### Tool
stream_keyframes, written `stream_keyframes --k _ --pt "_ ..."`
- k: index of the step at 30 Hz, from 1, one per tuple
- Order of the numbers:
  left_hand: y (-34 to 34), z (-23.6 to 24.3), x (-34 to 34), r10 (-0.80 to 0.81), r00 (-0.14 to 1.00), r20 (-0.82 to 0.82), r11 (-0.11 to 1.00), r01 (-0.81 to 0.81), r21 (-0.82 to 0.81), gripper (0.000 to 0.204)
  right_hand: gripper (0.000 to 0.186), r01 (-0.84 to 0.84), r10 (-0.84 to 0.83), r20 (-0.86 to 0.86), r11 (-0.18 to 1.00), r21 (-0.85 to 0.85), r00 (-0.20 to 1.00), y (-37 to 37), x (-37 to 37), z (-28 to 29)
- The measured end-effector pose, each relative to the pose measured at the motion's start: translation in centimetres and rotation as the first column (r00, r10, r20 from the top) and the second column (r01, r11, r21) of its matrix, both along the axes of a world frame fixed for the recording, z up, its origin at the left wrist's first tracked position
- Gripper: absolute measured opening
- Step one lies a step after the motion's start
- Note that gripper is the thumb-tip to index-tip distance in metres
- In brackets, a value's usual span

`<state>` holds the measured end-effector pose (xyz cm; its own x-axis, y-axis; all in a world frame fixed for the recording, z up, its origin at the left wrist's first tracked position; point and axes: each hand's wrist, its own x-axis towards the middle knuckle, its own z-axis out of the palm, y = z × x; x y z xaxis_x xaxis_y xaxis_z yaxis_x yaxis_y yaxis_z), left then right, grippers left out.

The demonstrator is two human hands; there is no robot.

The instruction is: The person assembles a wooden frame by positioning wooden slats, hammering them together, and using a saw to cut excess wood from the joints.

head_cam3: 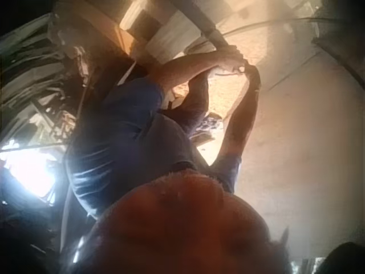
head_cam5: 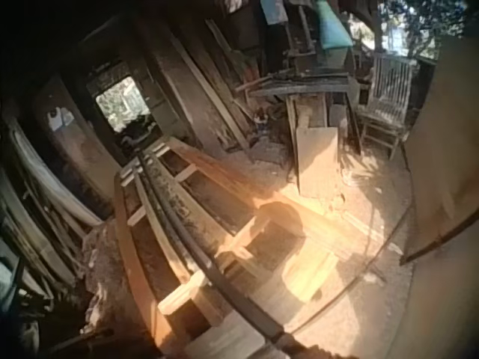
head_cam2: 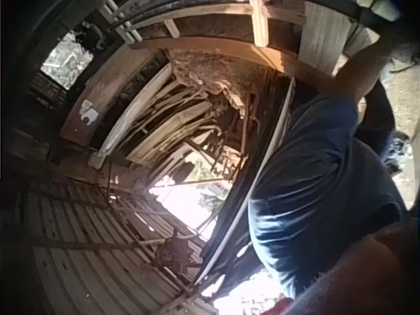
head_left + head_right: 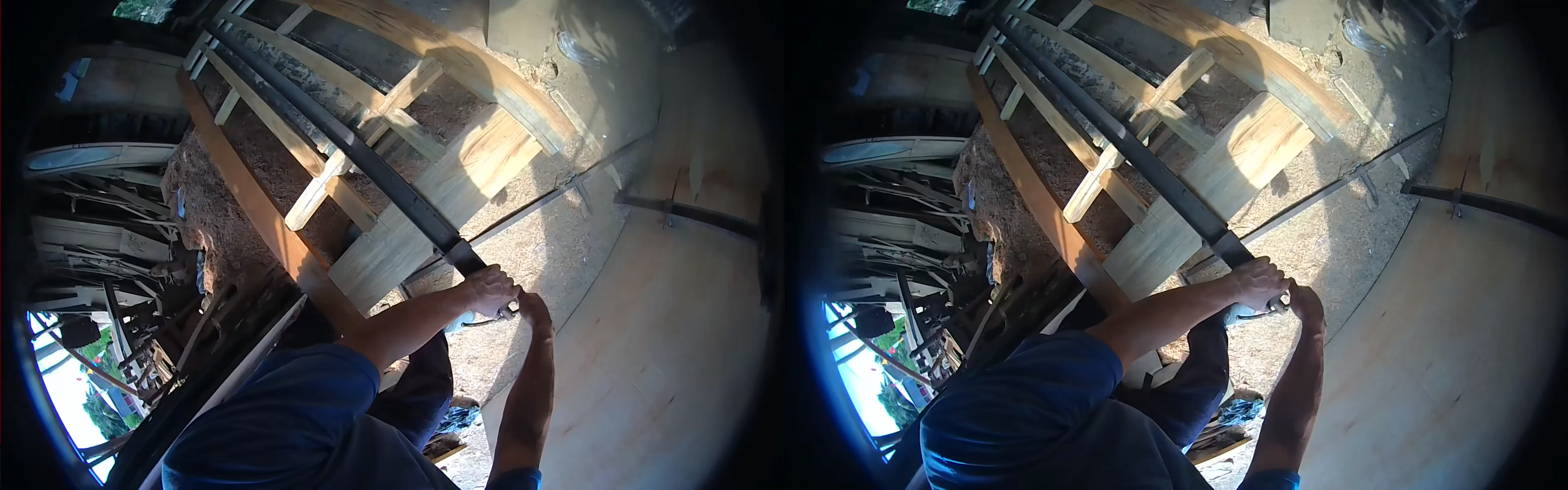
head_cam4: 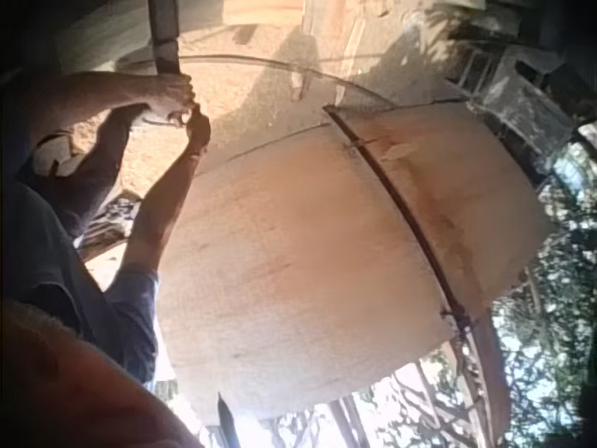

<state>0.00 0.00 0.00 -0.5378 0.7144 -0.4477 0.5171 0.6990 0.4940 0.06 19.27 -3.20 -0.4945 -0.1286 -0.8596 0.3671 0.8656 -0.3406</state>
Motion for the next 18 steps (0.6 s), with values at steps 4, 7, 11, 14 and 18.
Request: stream_keyframes --k 4,7,11,14,18 --pt "-2.1 0.5 3.9 0.041 0.999 0.016 0.999 -0.041 -0.007 0.052 0.080 0.673 -0.689 0.136 0.614 -0.413 0.712 0.5 11.9 1.9" --pt "-2.7 1.0 2.6 0.056 0.998 -0.034 0.998 -0.056 -0.002 0.051 0.078 0.760 -0.724 0.288 0.488 -0.429 0.627 3.7 19.5 4.6" --pt "-2.3 0.8 2.7 0.037 0.999 -0.037 0.999 -0.037 0.003 0.057 0.056 0.688 -0.603 0.422 0.722 -0.072 0.677 8.5 38.3 7.1" --pt "0.1 3.0 0.3 -0.004 1.000 -0.029 1.000 0.004 -0.001 0.058 0.046 0.512 -0.505 0.437 0.852 0.113 0.744 15.8 56.6 6.9" --pt "-3.1 1.0 3.5 0.031 0.999 -0.029 0.999 -0.032 -0.036 0.059 0.042 0.713 -0.676 0.518 0.681 0.168 0.524 15.3 61.6 14.0"
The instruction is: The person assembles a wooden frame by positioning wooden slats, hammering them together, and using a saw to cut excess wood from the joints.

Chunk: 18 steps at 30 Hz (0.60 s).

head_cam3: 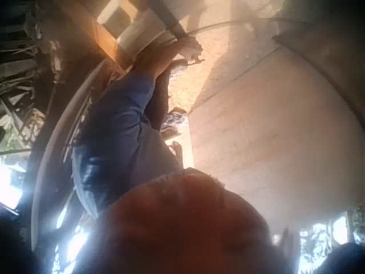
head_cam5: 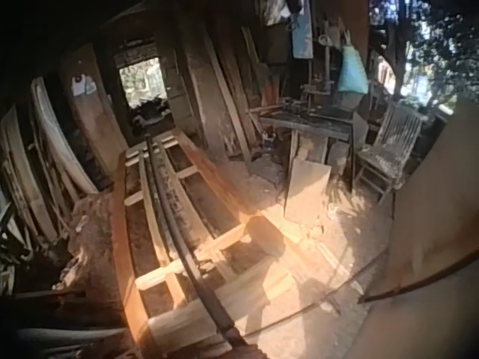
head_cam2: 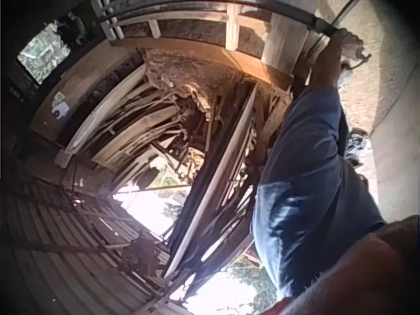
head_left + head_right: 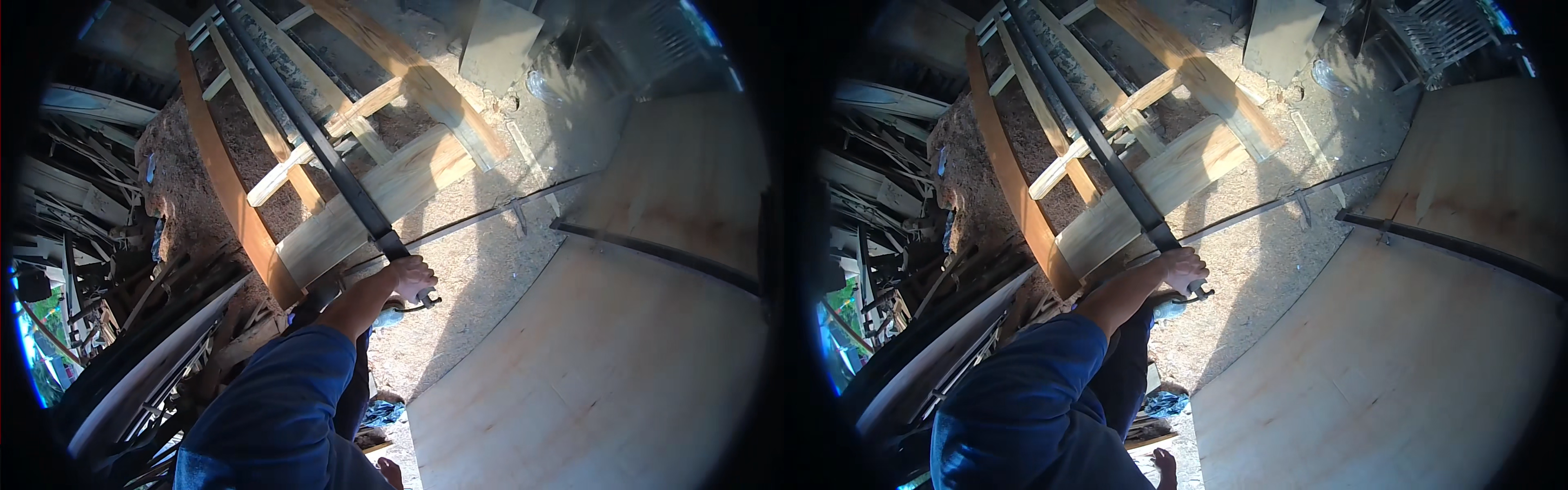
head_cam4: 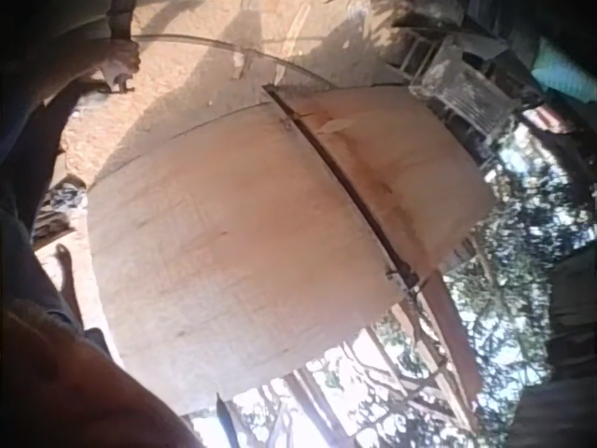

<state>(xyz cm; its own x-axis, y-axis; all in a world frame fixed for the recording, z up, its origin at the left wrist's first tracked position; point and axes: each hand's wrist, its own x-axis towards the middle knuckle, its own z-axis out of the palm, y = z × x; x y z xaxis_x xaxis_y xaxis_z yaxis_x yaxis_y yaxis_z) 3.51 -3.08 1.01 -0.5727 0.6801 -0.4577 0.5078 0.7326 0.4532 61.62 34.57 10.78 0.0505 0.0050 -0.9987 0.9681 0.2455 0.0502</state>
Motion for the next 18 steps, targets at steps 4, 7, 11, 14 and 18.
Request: stream_keyframes --k 4,7,11,14,18 --pt "2.8 1.2 -2.0 -0.018 0.998 -0.054 1.000 0.018 -0.002 0.058 0.042 -0.136 0.157 -0.250 0.986 0.098 0.955 7.1 -5.9 -2.9" --pt "3.0 -1.9 1.6 0.108 0.989 -0.103 0.970 -0.128 -0.208 0.057 0.043 0.039 0.038 -0.490 0.989 0.145 0.871 6.2 -18.8 -0.5" --pt "8.0 1.7 -0.9 0.098 0.995 -0.029 0.951 -0.103 -0.291 0.065 0.043 0.131 -0.002 -0.678 0.982 0.138 0.735 6.2 -33.2 7.0" --pt "6.0 3.0 0.6 0.179 0.984 0.012 0.874 -0.153 -0.461 0.067 0.041 -0.084 0.113 -0.695 0.994 0.075 0.710 5.8 -37.8 7.7" --pt "8.1 4.0 -0.6 0.403 0.897 0.182 0.878 -0.322 -0.355 0.059 0.048 -0.147 0.090 -0.718 0.989 -0.017 0.690 15.3 -36.5 1.8"
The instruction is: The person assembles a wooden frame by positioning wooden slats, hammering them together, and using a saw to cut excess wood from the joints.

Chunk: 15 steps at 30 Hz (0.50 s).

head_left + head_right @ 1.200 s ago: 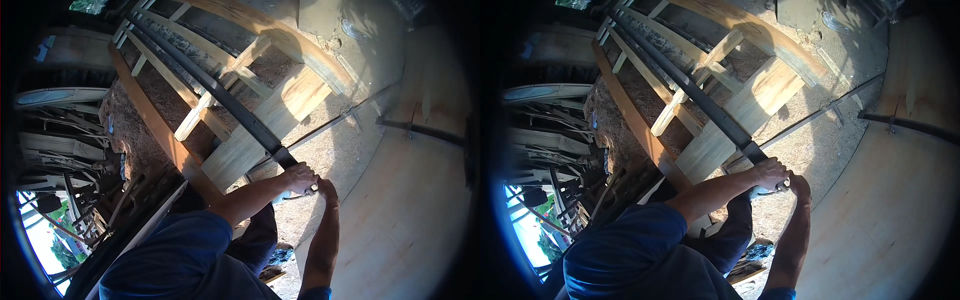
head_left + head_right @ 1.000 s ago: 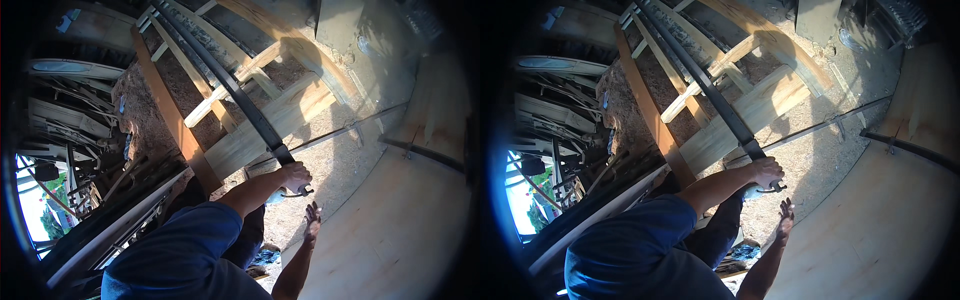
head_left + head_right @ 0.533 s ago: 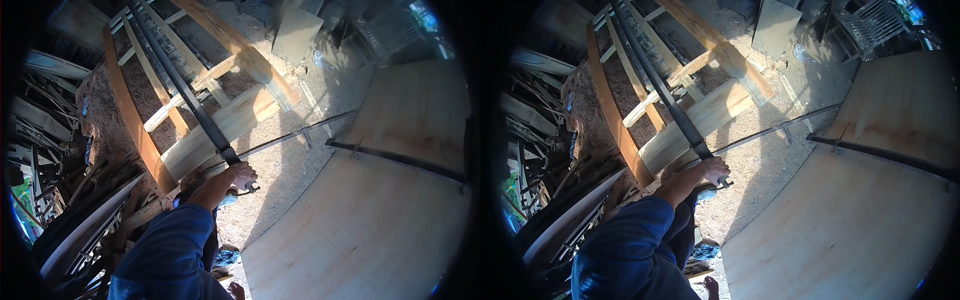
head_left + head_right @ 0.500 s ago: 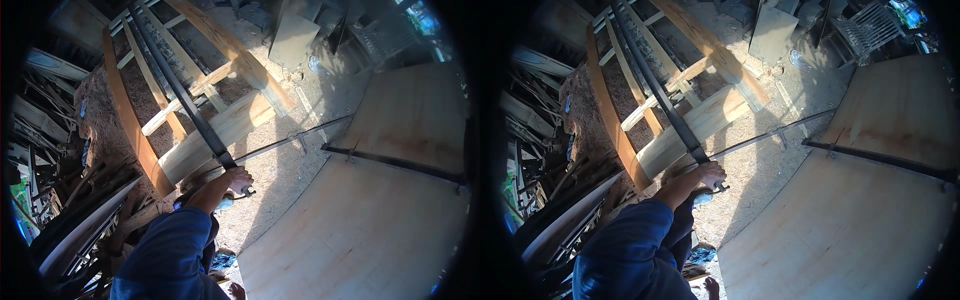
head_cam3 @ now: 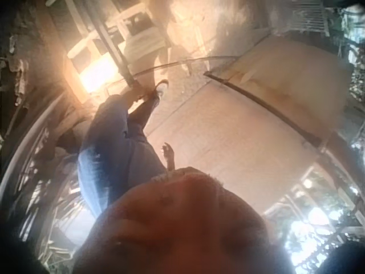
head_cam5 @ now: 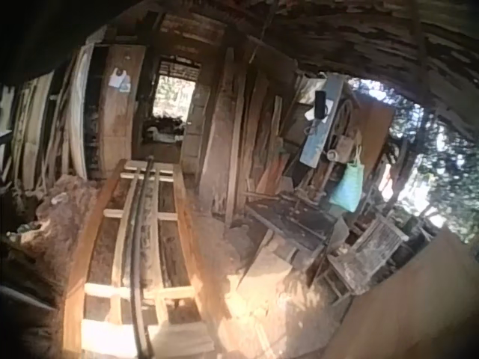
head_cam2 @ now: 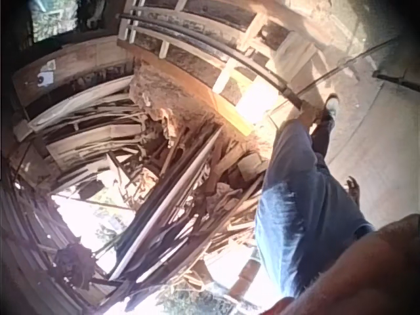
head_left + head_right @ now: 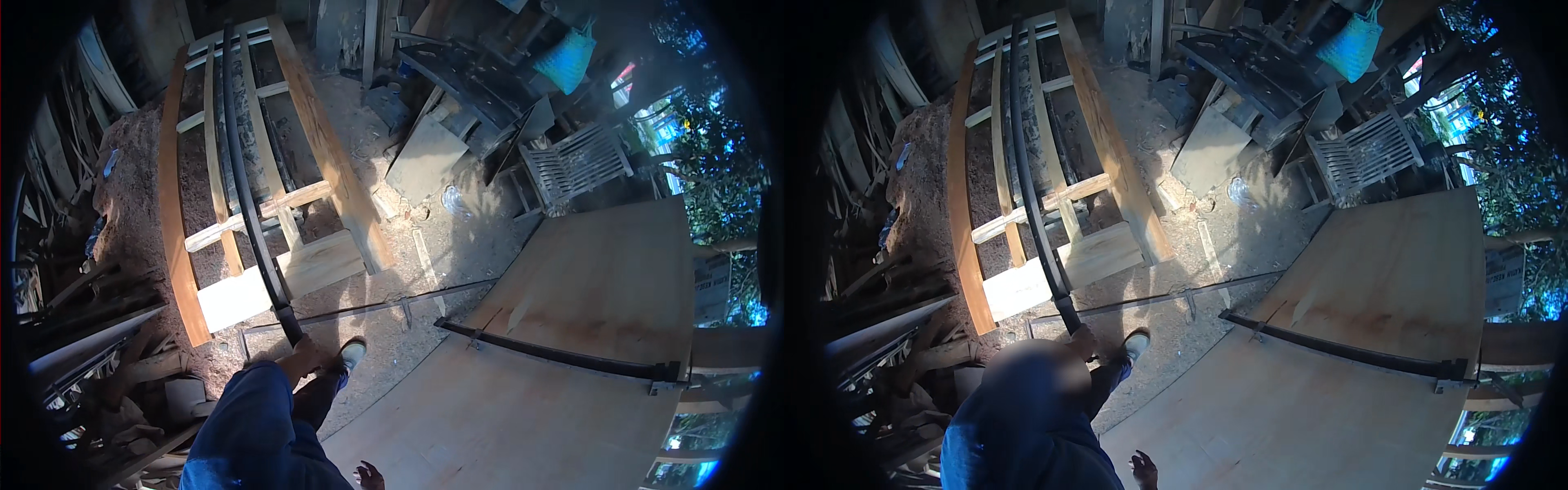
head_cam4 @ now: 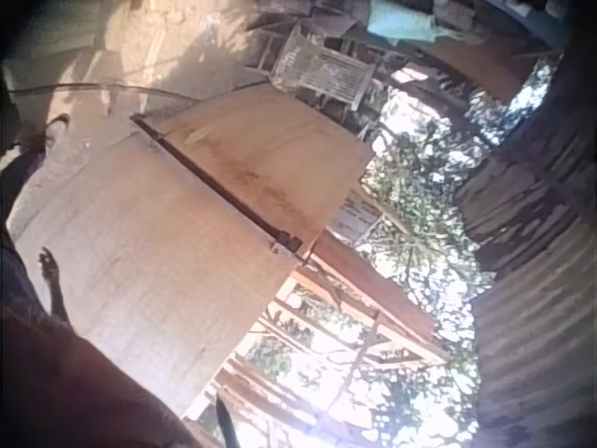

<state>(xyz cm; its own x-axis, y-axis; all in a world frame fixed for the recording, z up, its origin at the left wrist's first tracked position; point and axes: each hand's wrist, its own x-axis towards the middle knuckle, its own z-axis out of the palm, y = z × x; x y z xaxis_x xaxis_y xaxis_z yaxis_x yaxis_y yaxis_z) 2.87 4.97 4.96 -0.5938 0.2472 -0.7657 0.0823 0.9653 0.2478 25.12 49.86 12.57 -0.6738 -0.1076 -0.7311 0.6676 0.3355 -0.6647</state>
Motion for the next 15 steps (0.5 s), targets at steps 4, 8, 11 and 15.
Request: stream_keyframes --k 4,8,11,15 --pt "0.3 1.8 -2.8 0.106 0.994 0.035 0.994 -0.105 -0.019 0.055 0.043 -0.668 0.631 0.244 0.623 0.407 0.737 9.4 -1.3 -4.9" --pt "4.4 1.4 -3.2 0.218 0.972 0.087 0.973 -0.223 0.055 0.051 0.042 -0.510 0.433 0.281 0.797 0.325 0.856 6.7 -13.3 0.0" --pt "7.2 3.5 -6.2 0.323 0.944 0.068 0.931 -0.330 0.154 0.049 0.041 -0.358 0.320 0.177 0.896 0.263 0.931 3.8 -23.1 3.0" --pt "10.5 5.3 -12.8 0.446 0.895 0.016 0.821 -0.416 0.391 0.048 0.040 -0.214 0.212 0.033 0.955 0.207 0.977 1.2 -35.1 7.4"
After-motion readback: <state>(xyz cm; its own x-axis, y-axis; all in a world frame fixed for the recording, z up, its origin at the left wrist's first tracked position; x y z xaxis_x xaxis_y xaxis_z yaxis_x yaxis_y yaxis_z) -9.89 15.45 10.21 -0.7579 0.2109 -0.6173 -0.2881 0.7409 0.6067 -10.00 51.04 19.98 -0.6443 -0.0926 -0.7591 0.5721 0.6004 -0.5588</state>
